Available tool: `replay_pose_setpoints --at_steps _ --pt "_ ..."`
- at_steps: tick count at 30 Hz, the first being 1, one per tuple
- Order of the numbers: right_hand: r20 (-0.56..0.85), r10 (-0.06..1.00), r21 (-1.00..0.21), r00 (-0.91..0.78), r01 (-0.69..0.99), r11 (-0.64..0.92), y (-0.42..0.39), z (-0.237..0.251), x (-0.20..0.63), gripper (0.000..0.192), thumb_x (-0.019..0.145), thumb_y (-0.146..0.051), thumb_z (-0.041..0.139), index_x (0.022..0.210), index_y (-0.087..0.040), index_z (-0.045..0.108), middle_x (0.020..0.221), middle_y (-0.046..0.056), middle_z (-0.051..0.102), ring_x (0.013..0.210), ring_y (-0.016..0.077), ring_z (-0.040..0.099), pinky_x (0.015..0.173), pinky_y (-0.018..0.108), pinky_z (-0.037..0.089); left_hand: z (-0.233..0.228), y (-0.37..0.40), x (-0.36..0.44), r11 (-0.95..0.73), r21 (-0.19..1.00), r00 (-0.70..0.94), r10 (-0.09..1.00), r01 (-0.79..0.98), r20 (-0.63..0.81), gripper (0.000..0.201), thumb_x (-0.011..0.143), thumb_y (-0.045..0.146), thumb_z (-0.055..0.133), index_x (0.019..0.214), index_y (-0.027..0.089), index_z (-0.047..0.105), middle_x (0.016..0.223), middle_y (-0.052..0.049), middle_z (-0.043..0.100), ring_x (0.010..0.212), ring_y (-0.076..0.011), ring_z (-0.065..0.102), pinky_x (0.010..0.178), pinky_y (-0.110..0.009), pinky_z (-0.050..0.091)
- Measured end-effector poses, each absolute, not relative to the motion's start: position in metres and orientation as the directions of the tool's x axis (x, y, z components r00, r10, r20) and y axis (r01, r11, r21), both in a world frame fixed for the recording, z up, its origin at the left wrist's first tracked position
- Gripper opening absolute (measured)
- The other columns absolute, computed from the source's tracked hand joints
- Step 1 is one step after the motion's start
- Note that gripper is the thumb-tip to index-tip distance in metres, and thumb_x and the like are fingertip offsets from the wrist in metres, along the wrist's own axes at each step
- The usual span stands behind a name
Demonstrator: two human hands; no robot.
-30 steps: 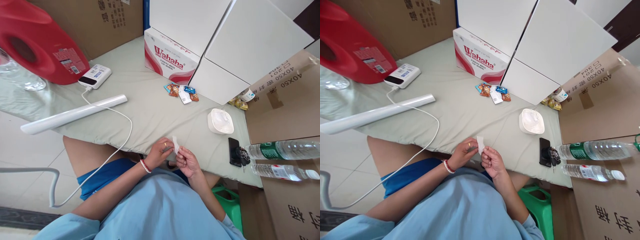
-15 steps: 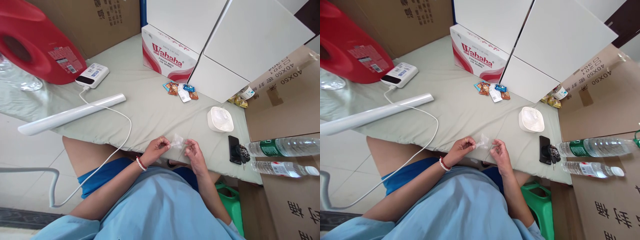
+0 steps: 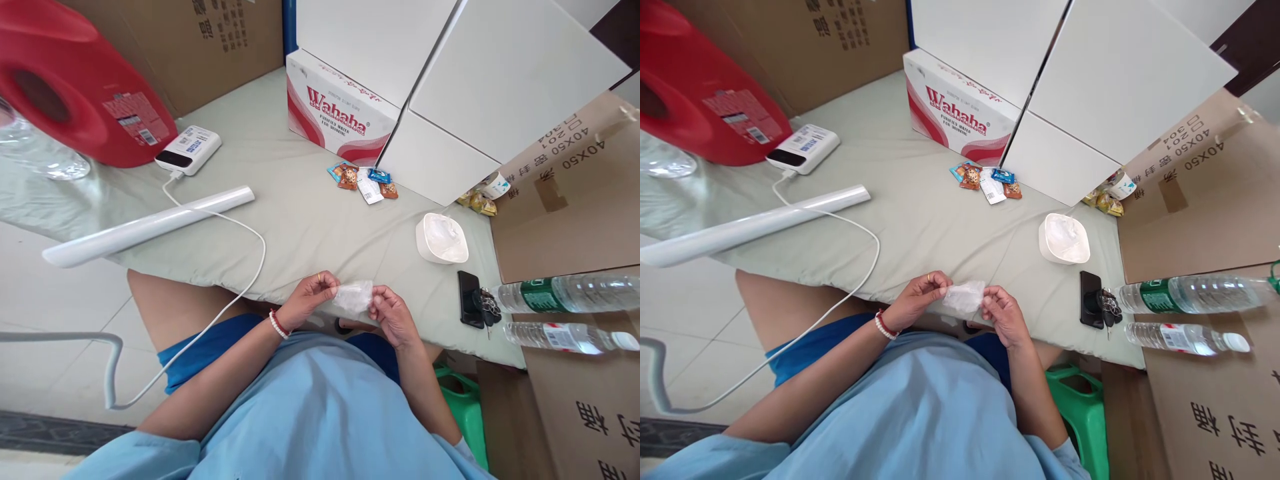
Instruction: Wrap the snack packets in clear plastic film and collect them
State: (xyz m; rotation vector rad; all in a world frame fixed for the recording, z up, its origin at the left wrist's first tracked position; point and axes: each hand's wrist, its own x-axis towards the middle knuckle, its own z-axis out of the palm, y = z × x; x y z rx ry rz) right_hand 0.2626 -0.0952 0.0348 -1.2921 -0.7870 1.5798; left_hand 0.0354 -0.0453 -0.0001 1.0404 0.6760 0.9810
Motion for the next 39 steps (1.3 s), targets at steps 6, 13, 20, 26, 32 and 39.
replay_pose_setpoints --at_steps 6,13,20,26,32,39 --pt "-0.377 0.924 -0.914 0.065 -0.186 -0.36 -0.093 0.03 0.258 0.041 0.077 -0.058 0.083 0.088 -0.02 0.07 0.064 -0.004 0.053 0.055 0.008 0.043 0.047 0.019 0.035 0.005 -0.049 0.039 0.162 0.947 0.544 0.839 -0.277 0.015 0.034 0.087 0.049 0.076 0.083 0.018 0.064 0.106 -0.009 0.073 0.094 -0.0187 0.063 0.09 -0.034 0.048" --pt "-0.362 0.908 -0.917 0.209 -0.252 -0.308 -0.086 0.041 0.269 0.037 0.069 -0.045 0.09 0.075 -0.019 0.065 0.069 -0.005 0.05 0.054 0.0052 0.038 0.045 0.019 0.03 0.0 -0.044 0.038 0.296 0.829 0.326 0.934 -0.474 -0.147 0.039 0.079 0.048 0.084 0.084 0.019 0.059 0.096 -0.004 0.072 0.085 -0.0144 0.063 0.085 -0.032 0.051" --pt "-0.397 0.905 -0.896 0.156 -0.281 -0.344 -0.09 0.032 0.269 0.038 0.07 -0.048 0.09 0.076 -0.02 0.064 0.066 -0.006 0.046 0.055 0.0061 0.036 0.046 0.018 0.03 0.005 -0.043 0.047 0.226 0.918 0.349 0.931 -0.325 -0.106 0.057 0.068 0.045 0.09 0.11 0.022 0.058 0.11 -0.005 0.068 0.101 -0.0186 0.063 0.089 -0.032 0.051" --pt "-0.009 0.97 -0.974 0.243 0.216 -0.064 -0.095 0.036 0.271 0.036 0.085 -0.052 0.076 0.109 -0.026 0.071 0.105 0.004 0.066 0.091 0.018 0.059 0.081 0.031 0.052 0.007 -0.044 0.052 0.172 0.976 0.22 0.965 -0.131 -0.14 0.034 0.077 0.046 0.079 0.089 0.019 0.062 0.082 0.001 0.064 0.075 -0.0142 0.057 0.074 -0.028 0.045" --pt "0.036 0.997 -0.902 -0.069 0.426 0.062 -0.094 0.048 0.262 0.032 0.083 -0.041 0.081 0.112 -0.03 0.074 0.107 0.005 0.071 0.107 0.026 0.06 0.102 0.044 0.046 0.017 -0.045 0.055 0.132 0.99 0.211 0.97 -0.052 -0.118 0.035 0.078 0.05 0.077 0.088 0.02 0.062 0.078 0.002 0.063 0.071 -0.0138 0.055 0.069 -0.027 0.045" --pt "-0.107 0.983 -0.976 0.147 0.171 -0.132 -0.094 0.039 0.274 0.024 0.087 -0.047 0.074 0.095 -0.025 0.07 0.093 0.001 0.067 0.084 0.0174 0.059 0.081 0.031 0.05 0.01 -0.041 0.045 0.133 0.988 0.13 0.984 -0.081 -0.121 0.039 0.074 0.044 0.083 0.095 0.02 0.061 0.082 0.002 0.063 0.074 -0.0139 0.056 0.072 -0.028 0.045"
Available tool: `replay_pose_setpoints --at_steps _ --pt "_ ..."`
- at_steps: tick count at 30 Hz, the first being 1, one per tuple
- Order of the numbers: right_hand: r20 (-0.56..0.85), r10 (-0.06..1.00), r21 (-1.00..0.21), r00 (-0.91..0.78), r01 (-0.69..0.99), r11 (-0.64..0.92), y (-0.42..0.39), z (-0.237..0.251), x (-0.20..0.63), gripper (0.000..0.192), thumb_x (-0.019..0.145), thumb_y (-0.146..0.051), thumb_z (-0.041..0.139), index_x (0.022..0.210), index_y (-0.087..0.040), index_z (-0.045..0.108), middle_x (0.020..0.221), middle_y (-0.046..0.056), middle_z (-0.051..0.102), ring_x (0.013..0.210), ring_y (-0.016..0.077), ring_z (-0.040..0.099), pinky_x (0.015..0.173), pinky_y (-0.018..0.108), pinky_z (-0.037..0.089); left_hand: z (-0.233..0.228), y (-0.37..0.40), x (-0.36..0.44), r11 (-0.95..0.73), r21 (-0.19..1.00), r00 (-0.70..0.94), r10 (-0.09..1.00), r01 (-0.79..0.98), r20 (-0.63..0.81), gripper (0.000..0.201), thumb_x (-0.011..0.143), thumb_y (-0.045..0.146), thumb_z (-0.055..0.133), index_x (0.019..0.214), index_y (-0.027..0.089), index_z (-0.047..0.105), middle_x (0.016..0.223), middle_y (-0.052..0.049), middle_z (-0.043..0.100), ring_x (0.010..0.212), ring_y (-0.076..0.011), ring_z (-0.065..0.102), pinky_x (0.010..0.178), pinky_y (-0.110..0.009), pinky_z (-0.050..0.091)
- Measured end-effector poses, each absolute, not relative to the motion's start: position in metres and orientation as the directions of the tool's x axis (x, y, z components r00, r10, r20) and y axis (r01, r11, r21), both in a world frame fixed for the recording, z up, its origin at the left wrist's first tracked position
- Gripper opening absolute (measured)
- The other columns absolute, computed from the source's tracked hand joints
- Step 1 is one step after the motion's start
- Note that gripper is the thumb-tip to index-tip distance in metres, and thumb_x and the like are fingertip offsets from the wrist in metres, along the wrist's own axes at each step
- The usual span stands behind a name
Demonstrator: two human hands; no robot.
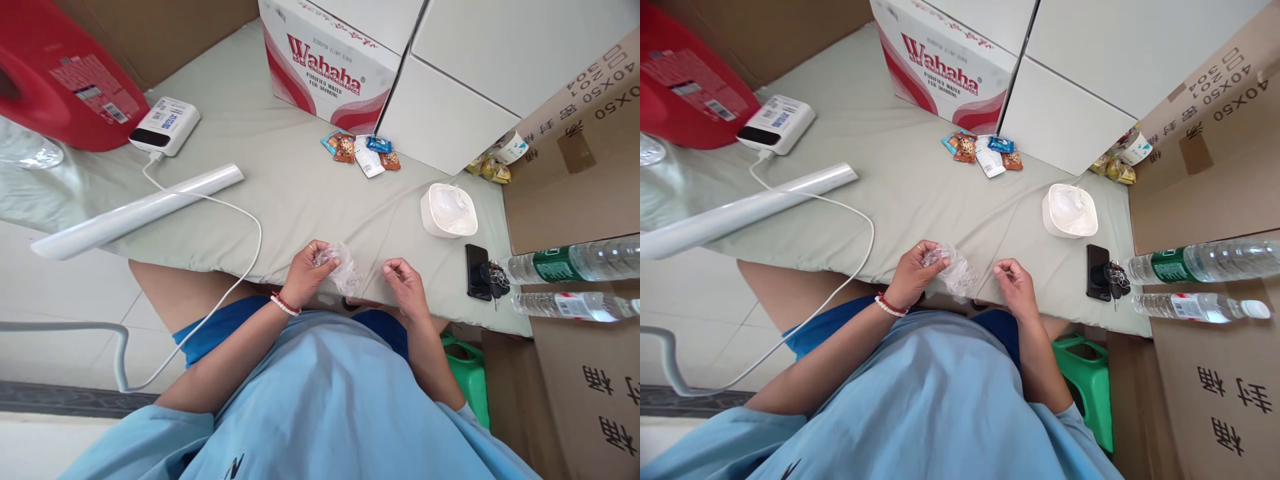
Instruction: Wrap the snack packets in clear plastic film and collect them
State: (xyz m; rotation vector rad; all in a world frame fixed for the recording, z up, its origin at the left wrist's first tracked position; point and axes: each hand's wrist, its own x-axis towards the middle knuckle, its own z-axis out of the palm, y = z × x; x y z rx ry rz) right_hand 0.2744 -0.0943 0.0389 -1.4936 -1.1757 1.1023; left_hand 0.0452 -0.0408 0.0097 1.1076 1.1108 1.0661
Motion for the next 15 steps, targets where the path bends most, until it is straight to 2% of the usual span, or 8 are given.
replay_pose_setpoints --at_steps 3,4,5,8,11,15 --pt "-0.081 0.997 -0.978 0.01 0.189 -0.082 -0.097 0.044 0.261 0.05 0.072 -0.042 0.088 0.115 -0.028 0.068 0.117 0.004 0.068 0.103 0.0213 0.062 0.092 0.034 0.05 0.01 -0.045 0.055 0.128 0.989 0.139 0.983 -0.073 -0.117 0.038 0.075 0.043 0.081 0.095 0.02 0.058 0.083 0.002 0.061 0.075 -0.0142 0.055 0.072 -0.028 0.045" --pt "-0.085 0.996 -0.974 -0.025 0.214 -0.078 -0.097 0.045 0.255 0.055 0.069 -0.039 0.091 0.118 -0.028 0.068 0.118 0.004 0.069 0.104 0.0219 0.062 0.094 0.035 0.05 0.012 -0.046 0.059 0.125 0.989 0.157 0.981 -0.074 -0.112 0.038 0.075 0.042 0.081 0.096 0.021 0.057 0.084 0.002 0.06 0.076 -0.0143 0.055 0.073 -0.028 0.045" --pt "-0.099 0.995 -0.968 -0.033 0.236 -0.088 -0.097 0.045 0.25 0.051 0.07 -0.038 0.09 0.116 -0.027 0.069 0.113 0.004 0.07 0.1 0.0214 0.063 0.092 0.035 0.05 0.013 -0.048 0.062 0.122 0.989 0.176 0.979 -0.078 -0.107 0.039 0.075 0.042 0.082 0.097 0.021 0.057 0.085 0.002 0.06 0.077 -0.0143 0.054 0.074 -0.028 0.045" --pt "-0.16 0.985 -0.965 0.067 0.2 -0.171 -0.093 0.041 0.246 0.022 0.084 -0.042 0.076 0.095 -0.024 0.07 0.085 0.0 0.068 0.076 0.0165 0.058 0.076 0.031 0.048 0.017 -0.049 0.064 0.149 0.978 0.242 0.964 -0.145 -0.111 0.045 0.072 0.04 0.085 0.1 0.021 0.055 0.09 0.002 0.059 0.082 -0.0146 0.055 0.077 -0.028 0.045" --pt "-0.158 0.972 -0.977 0.171 0.114 -0.179 -0.089 0.036 0.259 0.022 0.084 -0.043 0.076 0.086 -0.023 0.069 0.079 -0.002 0.064 0.071 0.0144 0.052 0.07 0.028 0.044 0.017 -0.048 0.055 0.239 0.932 0.303 0.941 -0.272 -0.152 0.053 0.067 0.039 0.088 0.103 0.021 0.054 0.097 0.0 0.06 0.087 -0.0148 0.057 0.08 -0.027 0.047" --pt "-0.136 0.969 -0.98 0.205 0.116 -0.162 -0.092 0.037 0.272 0.025 0.085 -0.047 0.075 0.087 -0.023 0.068 0.079 -0.001 0.061 0.074 0.015 0.052 0.073 0.028 0.045 0.011 -0.047 0.049 0.287 0.889 0.294 0.938 -0.356 -0.185 0.057 0.065 0.037 0.089 0.106 0.022 0.053 0.103 0.0 0.059 0.091 -0.0142 0.059 0.084 -0.028 0.05"
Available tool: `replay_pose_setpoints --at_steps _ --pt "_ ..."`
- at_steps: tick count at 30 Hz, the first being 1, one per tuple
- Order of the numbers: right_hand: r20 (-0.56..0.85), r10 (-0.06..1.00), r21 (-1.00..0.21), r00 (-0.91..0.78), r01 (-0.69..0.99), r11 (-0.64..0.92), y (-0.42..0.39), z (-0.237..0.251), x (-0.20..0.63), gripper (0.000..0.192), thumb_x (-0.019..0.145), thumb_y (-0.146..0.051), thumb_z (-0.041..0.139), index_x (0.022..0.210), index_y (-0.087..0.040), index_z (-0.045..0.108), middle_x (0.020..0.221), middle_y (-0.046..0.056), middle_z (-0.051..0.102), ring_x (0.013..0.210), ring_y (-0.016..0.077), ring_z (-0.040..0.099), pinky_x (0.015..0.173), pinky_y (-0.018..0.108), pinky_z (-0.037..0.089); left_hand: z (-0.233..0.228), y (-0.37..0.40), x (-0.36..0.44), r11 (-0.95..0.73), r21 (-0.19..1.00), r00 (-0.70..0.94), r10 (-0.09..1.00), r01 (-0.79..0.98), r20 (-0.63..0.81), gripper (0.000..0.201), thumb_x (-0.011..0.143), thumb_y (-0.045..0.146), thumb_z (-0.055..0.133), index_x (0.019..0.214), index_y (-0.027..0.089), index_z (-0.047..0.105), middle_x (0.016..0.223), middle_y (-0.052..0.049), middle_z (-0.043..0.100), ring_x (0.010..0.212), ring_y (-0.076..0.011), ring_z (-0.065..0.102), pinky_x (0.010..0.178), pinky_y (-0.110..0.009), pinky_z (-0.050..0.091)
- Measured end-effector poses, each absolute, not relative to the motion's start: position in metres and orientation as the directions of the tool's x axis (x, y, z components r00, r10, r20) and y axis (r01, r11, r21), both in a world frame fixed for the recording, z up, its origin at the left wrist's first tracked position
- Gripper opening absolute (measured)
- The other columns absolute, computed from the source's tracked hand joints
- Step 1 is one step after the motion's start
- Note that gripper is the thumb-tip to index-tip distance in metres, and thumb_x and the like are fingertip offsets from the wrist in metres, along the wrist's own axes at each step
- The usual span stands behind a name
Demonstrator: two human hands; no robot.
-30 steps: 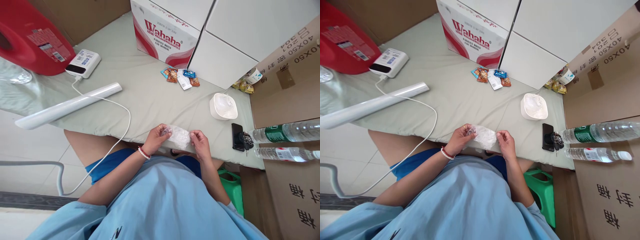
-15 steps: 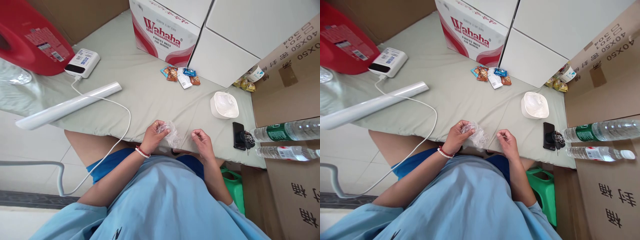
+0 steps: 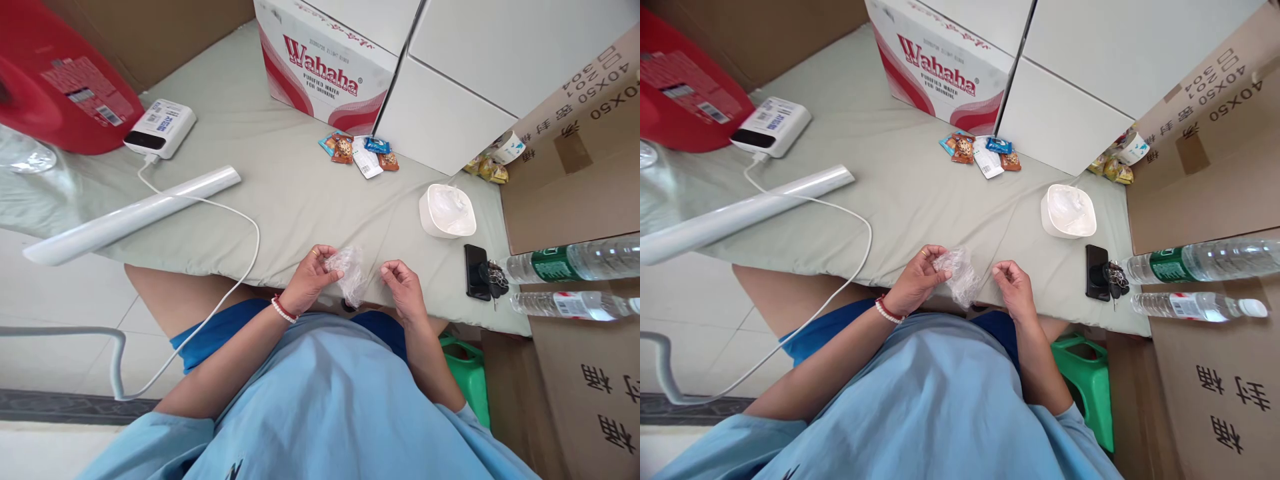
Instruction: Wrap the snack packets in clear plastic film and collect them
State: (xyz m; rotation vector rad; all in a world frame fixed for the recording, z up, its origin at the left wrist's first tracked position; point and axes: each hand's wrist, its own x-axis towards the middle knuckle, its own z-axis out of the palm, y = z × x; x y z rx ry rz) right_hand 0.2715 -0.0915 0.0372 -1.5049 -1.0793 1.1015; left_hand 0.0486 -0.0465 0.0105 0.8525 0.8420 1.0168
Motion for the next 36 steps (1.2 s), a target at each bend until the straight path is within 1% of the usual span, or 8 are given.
replay_pose_setpoints --at_steps 5,11,19,22,25,30,33,36 --pt "-0.119 0.988 -0.978 0.096 0.163 -0.134 -0.099 0.036 0.249 0.051 0.07 -0.046 0.09 0.113 -0.027 0.07 0.109 0.005 0.067 0.098 0.0222 0.059 0.078 0.031 0.051 0.011 -0.052 0.059 0.277 0.893 0.347 0.926 -0.354 -0.15 0.053 0.069 0.037 0.089 0.105 0.021 0.054 0.097 0.0 0.061 0.088 -0.014 0.06 0.08 -0.027 0.052" --pt "-0.217 0.959 -0.973 0.181 0.032 -0.226 -0.091 0.031 0.246 0.031 0.083 -0.052 0.077 0.088 -0.023 0.069 0.079 0.0 0.063 0.073 0.0162 0.053 0.067 0.028 0.046 0.013 -0.051 0.055 0.225 0.915 0.347 0.932 -0.335 -0.103 0.036 0.07 0.038 0.09 0.084 0.017 0.064 0.095 -0.002 0.061 0.088 -0.0143 0.059 0.083 -0.029 0.051" --pt "-0.391 0.92 -0.885 0.009 -0.278 -0.374 -0.095 0.055 0.277 0.043 0.073 -0.057 0.086 0.071 -0.021 0.063 0.069 0.0 0.061 0.063 0.0141 0.051 0.061 0.027 0.044 0.012 -0.034 0.037 0.187 0.935 0.184 0.973 -0.301 -0.136 0.034 0.068 0.042 0.089 0.081 0.018 0.068 0.087 -0.001 0.066 0.081 -0.0138 0.059 0.079 -0.029 0.048" --pt "-0.332 0.935 -0.905 0.122 -0.321 -0.28 -0.098 0.052 0.274 0.046 0.076 -0.058 0.084 0.065 -0.021 0.059 0.064 -0.001 0.057 0.06 0.0133 0.049 0.059 0.026 0.044 0.023 -0.039 0.036 0.155 0.967 0.154 0.98 -0.2 -0.125 0.037 0.077 0.05 0.083 0.08 0.019 0.063 0.075 0.001 0.064 0.072 -0.0132 0.058 0.073 -0.028 0.048" --pt "-0.21 0.959 -0.941 0.19 -0.304 -0.146 -0.099 0.047 0.266 0.044 0.08 -0.056 0.082 0.063 -0.021 0.062 0.069 0.0 0.059 0.068 0.0143 0.053 0.065 0.026 0.047 0.035 -0.049 0.041 0.209 0.968 0.312 0.937 -0.14 -0.157 0.043 0.089 0.061 0.067 0.084 0.019 0.061 0.072 0.0 0.065 0.071 -0.0155 0.063 0.072 -0.03 0.051" --pt "-0.166 0.986 -0.953 0.014 -0.26 -0.156 -0.103 0.046 0.253 0.035 0.089 -0.058 0.073 0.092 -0.023 0.078 0.095 0.004 0.071 0.077 0.0176 0.062 0.074 0.031 0.052 0.042 -0.056 0.067 0.32 0.933 0.505 0.84 -0.163 -0.2 0.064 0.073 0.062 0.083 0.115 0.021 0.058 0.121 -0.01 0.066 0.11 -0.0265 0.067 0.085 -0.036 0.056" --pt "-0.16 0.983 -0.966 -0.087 -0.191 -0.174 -0.106 0.046 0.251 0.036 0.093 -0.057 0.069 0.105 -0.024 0.079 0.106 0.006 0.074 0.091 0.0217 0.067 0.083 0.034 0.054 0.04 -0.054 0.08 0.291 0.933 0.543 0.829 -0.212 -0.136 0.064 0.069 0.054 0.089 0.113 0.019 0.059 0.106 -0.006 0.067 0.096 -0.0212 0.067 0.081 -0.033 0.054" --pt "-0.171 0.985 -0.973 -0.023 -0.155 -0.172 -0.108 0.044 0.256 0.035 0.094 -0.056 0.068 0.103 -0.024 0.079 0.093 0.004 0.074 0.08 0.0199 0.066 0.074 0.031 0.054 0.036 -0.053 0.082 0.253 0.934 0.517 0.851 -0.253 -0.09 0.045 0.077 0.052 0.084 0.096 0.016 0.066 0.086 -0.002 0.066 0.08 -0.0153 0.062 0.079 -0.03 0.051"
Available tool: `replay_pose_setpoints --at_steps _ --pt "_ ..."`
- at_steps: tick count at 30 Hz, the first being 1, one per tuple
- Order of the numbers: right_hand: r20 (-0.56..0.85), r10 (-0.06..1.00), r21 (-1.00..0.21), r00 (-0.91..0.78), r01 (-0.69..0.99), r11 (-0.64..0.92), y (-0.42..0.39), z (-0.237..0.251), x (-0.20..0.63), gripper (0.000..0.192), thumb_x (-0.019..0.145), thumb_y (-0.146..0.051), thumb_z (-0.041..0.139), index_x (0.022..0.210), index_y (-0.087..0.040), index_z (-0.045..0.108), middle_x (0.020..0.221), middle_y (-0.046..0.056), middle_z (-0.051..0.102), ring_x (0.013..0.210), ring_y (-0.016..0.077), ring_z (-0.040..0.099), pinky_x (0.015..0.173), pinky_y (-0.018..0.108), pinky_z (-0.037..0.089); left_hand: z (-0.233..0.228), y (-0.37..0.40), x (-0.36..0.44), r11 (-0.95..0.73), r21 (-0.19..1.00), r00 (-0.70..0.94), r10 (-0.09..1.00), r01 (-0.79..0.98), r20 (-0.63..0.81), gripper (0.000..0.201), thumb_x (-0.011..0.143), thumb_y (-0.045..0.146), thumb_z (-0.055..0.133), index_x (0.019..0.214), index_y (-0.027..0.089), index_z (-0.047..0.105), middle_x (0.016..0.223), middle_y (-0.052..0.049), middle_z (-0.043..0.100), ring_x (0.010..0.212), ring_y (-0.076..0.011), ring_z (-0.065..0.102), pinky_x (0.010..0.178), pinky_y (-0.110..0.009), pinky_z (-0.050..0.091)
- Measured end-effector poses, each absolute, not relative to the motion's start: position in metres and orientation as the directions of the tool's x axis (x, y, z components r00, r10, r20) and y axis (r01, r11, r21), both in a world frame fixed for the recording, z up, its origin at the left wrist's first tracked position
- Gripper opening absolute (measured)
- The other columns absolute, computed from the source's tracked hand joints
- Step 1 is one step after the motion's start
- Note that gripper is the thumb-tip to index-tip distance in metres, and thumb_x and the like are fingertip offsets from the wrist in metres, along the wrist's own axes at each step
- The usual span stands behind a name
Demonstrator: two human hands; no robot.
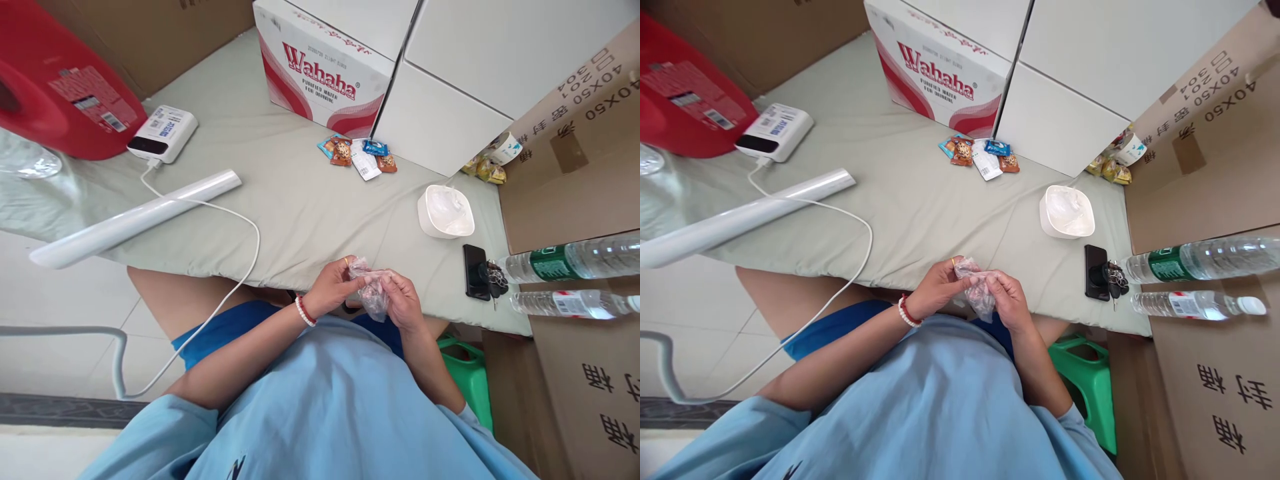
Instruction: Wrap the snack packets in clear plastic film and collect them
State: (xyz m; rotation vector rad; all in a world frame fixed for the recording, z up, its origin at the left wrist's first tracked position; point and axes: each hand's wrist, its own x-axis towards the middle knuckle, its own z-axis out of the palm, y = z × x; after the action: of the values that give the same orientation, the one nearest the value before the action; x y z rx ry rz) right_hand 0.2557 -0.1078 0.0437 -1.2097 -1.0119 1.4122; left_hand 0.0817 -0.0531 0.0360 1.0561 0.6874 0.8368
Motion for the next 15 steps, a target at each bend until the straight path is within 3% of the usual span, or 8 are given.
replay_pose_setpoints --at_steps 3,8,12,15 --pt "-0.181 0.98 -0.979 0.084 -0.112 -0.171 -0.108 0.042 0.263 0.034 0.093 -0.057 0.069 0.095 -0.023 0.078 0.078 0.001 0.069 0.067 0.0168 0.059 0.065 0.029 0.05 0.03 -0.053 0.077 0.236 0.937 0.445 0.89 -0.259 -0.101 0.041 0.077 0.051 0.084 0.085 0.015 0.068 0.082 -0.001 0.067 0.079 -0.0143 0.061 0.078 -0.029 0.05" --pt "-0.112 0.976 -0.992 0.189 -0.077 -0.099 -0.106 0.047 0.27 0.036 0.093 -0.056 0.068 0.083 -0.022 0.074 0.074 0.001 0.065 0.067 0.0149 0.056 0.064 0.026 0.046 0.022 -0.05 0.067 0.231 0.956 0.382 0.912 -0.18 -0.149 0.038 0.075 0.048 0.085 0.076 0.016 0.065 0.073 0.001 0.063 0.069 -0.0116 0.055 0.069 -0.026 0.044" --pt "-0.079 0.96 -0.988 0.267 -0.152 -0.039 -0.105 0.054 0.277 0.034 0.088 -0.056 0.073 0.084 -0.022 0.074 0.077 0.002 0.066 0.064 0.0148 0.055 0.061 0.027 0.045 0.021 -0.046 0.061 0.179 0.966 0.343 0.933 -0.188 -0.106 0.035 0.079 0.046 0.083 0.075 0.017 0.064 0.075 0.0 0.062 0.071 -0.0119 0.054 0.07 -0.026 0.045" --pt "-0.046 0.976 -0.981 0.215 -0.192 -0.003 -0.107 0.057 0.282 0.03 0.087 -0.051 0.075 0.082 -0.021 0.076 0.084 0.003 0.066 0.065 0.0148 0.055 0.06 0.028 0.045 0.024 -0.045 0.061 0.122 0.966 0.342 0.939 -0.228 -0.038 0.028 0.082 0.041 0.081 0.086 0.018 0.066 0.089 -0.003 0.064 0.082 -0.0138 0.059 0.075 -0.027 0.049"
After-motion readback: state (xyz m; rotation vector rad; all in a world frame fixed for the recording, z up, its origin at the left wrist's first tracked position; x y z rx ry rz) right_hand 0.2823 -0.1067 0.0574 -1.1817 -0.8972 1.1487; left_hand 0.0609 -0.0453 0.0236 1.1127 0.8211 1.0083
